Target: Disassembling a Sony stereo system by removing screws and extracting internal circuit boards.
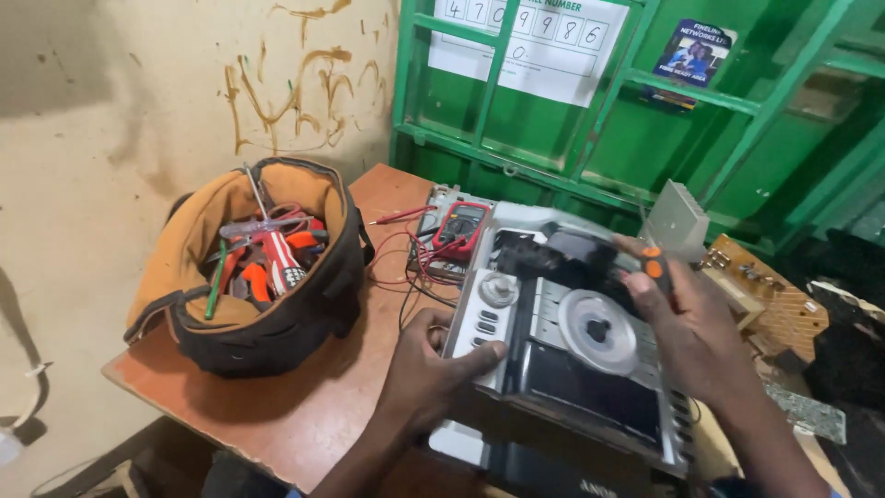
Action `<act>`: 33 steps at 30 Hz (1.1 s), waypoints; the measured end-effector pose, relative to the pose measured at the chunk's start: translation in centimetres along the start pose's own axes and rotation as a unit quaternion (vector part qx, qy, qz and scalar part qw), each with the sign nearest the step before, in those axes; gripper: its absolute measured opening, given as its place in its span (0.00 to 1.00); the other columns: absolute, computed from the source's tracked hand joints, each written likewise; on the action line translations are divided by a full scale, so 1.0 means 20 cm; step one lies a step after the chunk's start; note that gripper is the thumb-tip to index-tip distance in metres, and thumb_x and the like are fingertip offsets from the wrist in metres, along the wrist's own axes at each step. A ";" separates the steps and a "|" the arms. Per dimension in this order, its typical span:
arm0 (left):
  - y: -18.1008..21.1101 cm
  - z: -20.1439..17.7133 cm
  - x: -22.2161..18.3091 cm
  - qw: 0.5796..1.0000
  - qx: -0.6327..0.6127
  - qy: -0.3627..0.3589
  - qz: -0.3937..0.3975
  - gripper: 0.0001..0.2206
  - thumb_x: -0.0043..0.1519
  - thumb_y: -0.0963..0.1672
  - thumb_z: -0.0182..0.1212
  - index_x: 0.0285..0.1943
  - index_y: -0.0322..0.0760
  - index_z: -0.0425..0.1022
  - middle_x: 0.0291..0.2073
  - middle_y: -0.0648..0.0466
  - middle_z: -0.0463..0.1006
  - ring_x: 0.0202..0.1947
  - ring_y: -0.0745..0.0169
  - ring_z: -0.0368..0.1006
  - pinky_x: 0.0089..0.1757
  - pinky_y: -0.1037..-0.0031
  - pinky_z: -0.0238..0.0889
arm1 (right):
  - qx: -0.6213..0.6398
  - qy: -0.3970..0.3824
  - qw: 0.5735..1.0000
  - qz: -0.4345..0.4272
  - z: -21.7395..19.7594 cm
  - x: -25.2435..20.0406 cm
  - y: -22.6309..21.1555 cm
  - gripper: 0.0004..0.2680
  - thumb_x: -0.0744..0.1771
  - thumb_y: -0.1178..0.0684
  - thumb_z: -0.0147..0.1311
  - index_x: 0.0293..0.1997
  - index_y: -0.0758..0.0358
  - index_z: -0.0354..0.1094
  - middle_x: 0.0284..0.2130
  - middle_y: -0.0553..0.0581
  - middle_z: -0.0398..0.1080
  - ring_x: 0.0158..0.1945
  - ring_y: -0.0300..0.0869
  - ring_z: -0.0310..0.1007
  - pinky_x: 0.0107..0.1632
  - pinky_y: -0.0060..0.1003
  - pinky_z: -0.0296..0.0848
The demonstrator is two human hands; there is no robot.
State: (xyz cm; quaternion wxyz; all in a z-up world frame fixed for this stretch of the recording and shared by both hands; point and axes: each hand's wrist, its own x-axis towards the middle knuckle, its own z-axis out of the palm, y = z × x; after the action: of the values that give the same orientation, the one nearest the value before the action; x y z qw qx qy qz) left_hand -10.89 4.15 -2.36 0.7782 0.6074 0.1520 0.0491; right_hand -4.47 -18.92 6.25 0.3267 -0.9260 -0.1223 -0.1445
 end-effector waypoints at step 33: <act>0.42 -0.01 -0.26 0.713 0.437 -0.173 0.521 0.33 0.48 0.44 0.71 0.64 0.41 0.63 0.43 0.48 0.79 0.40 0.43 0.75 0.40 0.59 0.65 | 0.274 0.208 0.935 -0.091 -0.34 0.31 0.77 0.04 0.78 0.52 0.45 0.56 0.57 0.57 0.44 0.54 0.67 0.45 0.39 0.71 0.44 0.33 0.70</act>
State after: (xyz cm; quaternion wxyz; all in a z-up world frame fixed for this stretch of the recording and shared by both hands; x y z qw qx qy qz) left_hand -14.94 5.20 6.66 0.2901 0.8603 -0.3217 0.2689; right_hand 4.99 -34.10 4.74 0.5710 -0.7348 -0.1706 -0.3240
